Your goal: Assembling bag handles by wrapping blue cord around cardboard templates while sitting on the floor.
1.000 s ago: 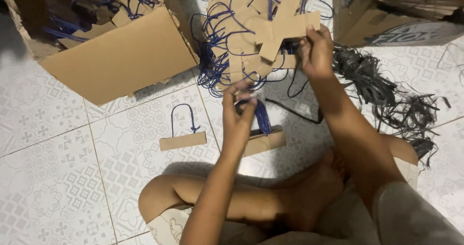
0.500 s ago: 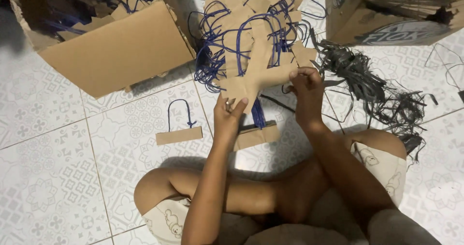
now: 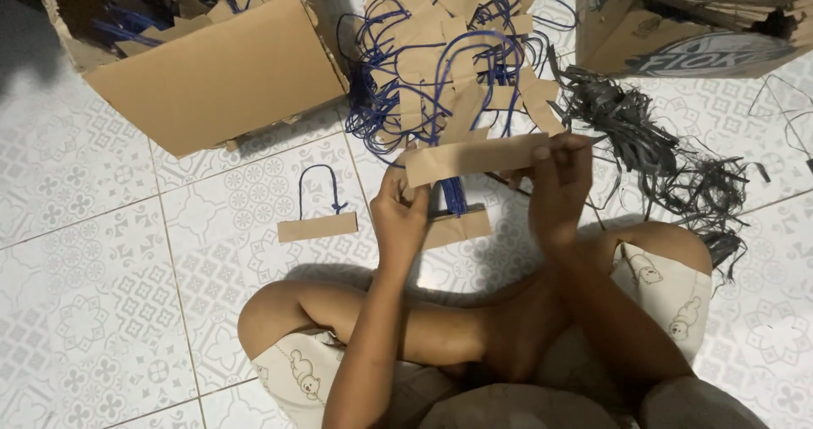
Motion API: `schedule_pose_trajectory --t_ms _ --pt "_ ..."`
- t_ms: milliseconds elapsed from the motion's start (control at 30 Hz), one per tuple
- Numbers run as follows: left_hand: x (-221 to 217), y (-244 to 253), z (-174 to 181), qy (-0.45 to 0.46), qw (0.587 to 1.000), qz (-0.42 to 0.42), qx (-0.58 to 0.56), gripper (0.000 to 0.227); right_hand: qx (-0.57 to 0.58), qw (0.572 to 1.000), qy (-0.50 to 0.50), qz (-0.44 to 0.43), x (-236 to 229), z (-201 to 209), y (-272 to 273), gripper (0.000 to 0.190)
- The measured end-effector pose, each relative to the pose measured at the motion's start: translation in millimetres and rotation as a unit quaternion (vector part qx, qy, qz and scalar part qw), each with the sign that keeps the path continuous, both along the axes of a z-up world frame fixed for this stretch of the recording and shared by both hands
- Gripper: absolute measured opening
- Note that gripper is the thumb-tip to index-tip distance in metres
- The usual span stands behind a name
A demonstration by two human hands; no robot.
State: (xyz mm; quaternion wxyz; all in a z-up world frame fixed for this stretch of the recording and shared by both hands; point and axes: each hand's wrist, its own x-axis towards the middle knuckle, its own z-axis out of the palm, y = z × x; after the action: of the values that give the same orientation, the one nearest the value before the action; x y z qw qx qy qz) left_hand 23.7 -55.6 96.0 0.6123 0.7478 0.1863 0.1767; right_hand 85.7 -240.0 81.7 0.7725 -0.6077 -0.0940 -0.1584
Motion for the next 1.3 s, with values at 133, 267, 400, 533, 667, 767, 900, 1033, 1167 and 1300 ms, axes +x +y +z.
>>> schedule_pose_trajectory --t_ms 133,267,400,533,667,767,900,1033,1167,1300 --pt "-2 2 1 -0.037 0.995 -0.005 0.094 0.026 0.042 0.991 0.094 -0.082 2 21 -5 0.017" --pt "-4 6 10 -0.038 0.99 0.008 0.133 0.021 0.056 0.987 0.104 -0.111 12 19 -29 0.019" --pt "0 9 2 -0.016 1.0 0.017 0.016 0.029 0.078 0.985 0.096 -0.119 20 24 -42 0.024" --pt "1 14 4 -0.001 0.99 0.008 -0.143 0.027 0.09 0.988 0.066 -0.109 25 2 -61 0.027" --pt "-4 17 6 -0.041 0.977 -0.052 -0.204 0.032 0.021 0.998 -0.016 -0.056 -8 34 -46 0.015" --pt "-1 14 6 -0.023 0.97 -0.012 -0.244 0.035 -0.213 0.971 -0.01 -0.105 -21 19 -48 0.011" --pt "0 12 -2 -0.057 0.94 -0.034 -0.335 0.035 -0.281 0.894 -0.337 0.088 -3 -5 -35 0.011" --pt "-2 16 6 -0.08 0.914 -0.042 -0.395 0.034 -0.269 0.798 -0.537 0.051 8 7 -17 0.014" --pt "-4 16 27 -0.089 0.916 -0.049 -0.389 0.038 -0.283 0.802 -0.52 0.071 8 -5 -16 0.013" --pt "-2 20 -5 -0.096 0.916 -0.043 -0.387 0.039 -0.262 0.802 -0.532 0.075 6 -4 -9 0.01"
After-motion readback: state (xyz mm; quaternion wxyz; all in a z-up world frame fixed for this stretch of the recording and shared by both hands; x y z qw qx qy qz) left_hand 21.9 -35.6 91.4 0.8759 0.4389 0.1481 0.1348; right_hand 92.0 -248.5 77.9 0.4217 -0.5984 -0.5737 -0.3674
